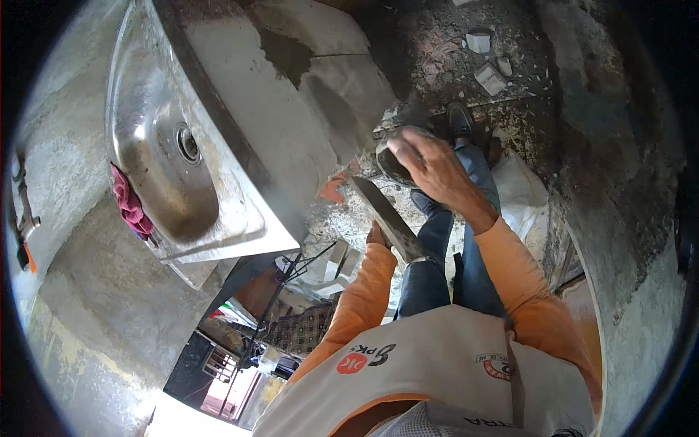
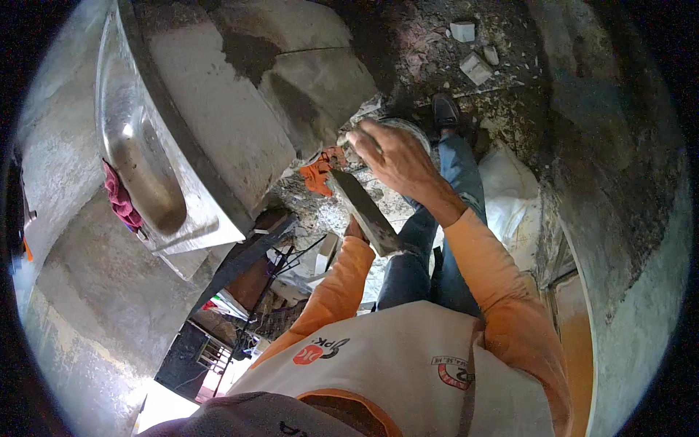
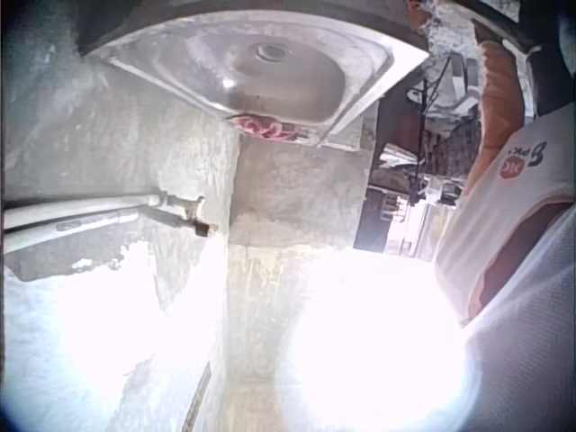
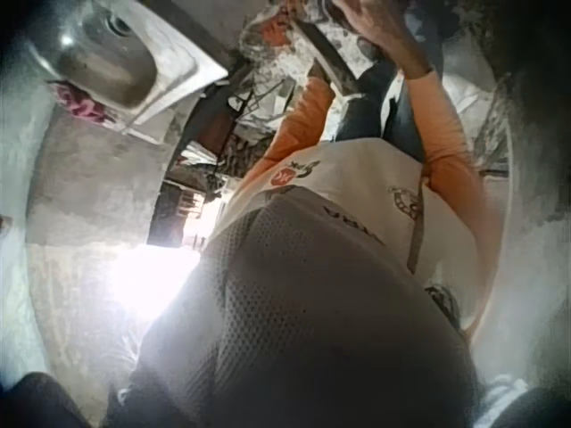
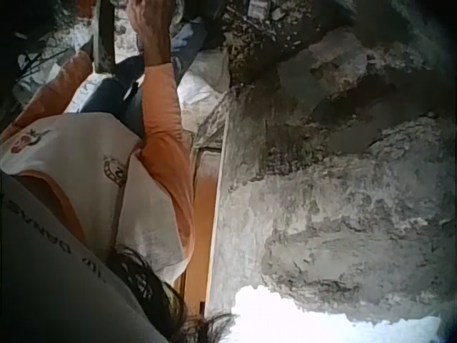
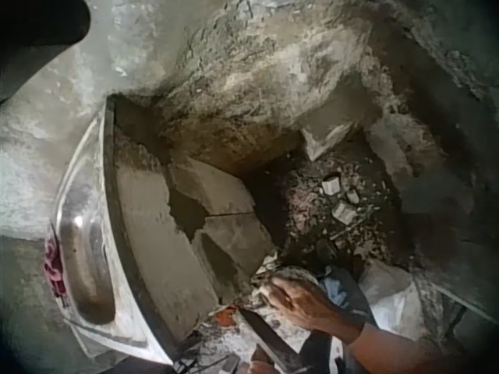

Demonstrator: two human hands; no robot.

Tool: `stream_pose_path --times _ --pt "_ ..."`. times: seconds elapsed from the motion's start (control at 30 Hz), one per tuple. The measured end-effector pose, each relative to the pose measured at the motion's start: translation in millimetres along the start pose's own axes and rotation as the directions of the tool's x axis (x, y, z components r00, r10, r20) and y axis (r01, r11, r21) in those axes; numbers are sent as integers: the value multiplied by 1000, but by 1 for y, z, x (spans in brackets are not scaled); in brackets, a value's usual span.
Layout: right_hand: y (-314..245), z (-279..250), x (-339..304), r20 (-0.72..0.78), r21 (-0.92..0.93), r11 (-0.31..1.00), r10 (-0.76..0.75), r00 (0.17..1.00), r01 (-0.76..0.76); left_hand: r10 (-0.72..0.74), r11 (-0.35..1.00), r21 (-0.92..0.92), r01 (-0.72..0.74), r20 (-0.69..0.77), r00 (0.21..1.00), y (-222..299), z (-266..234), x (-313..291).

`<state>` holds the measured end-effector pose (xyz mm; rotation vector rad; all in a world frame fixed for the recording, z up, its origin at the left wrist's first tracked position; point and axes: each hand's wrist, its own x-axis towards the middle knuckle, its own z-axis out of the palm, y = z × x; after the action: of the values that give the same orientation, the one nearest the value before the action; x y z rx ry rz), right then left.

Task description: Applying mortar to a concrete column or structure using a trowel.

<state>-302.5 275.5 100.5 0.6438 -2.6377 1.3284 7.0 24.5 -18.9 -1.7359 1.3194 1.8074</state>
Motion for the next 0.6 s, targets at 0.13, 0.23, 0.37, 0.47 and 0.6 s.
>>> stream_pose_path --times 0.13,0.23,0.37,0.47,0.6 --pt "33 4 59 10 67 984 164 986 -164 29 999 20 -29 -22 999 -3 18 5" --pt "26 -3 109 327 326 813 381 864 -482 47 998 39 -45 -58 997 -8 20 -1" --pt "8 -15 80 456 300 778 391 799 -552 64 997 45 -59 -107 992 -3 30 9" --pt "8 -15 28 132 330 931 118 984 -155 62 997 44 -57 -136 989 -7 39 11" --pt "23 -21 38 271 434 807 306 913 -400 64 998 27 -60 -176 982 -18 41 2"
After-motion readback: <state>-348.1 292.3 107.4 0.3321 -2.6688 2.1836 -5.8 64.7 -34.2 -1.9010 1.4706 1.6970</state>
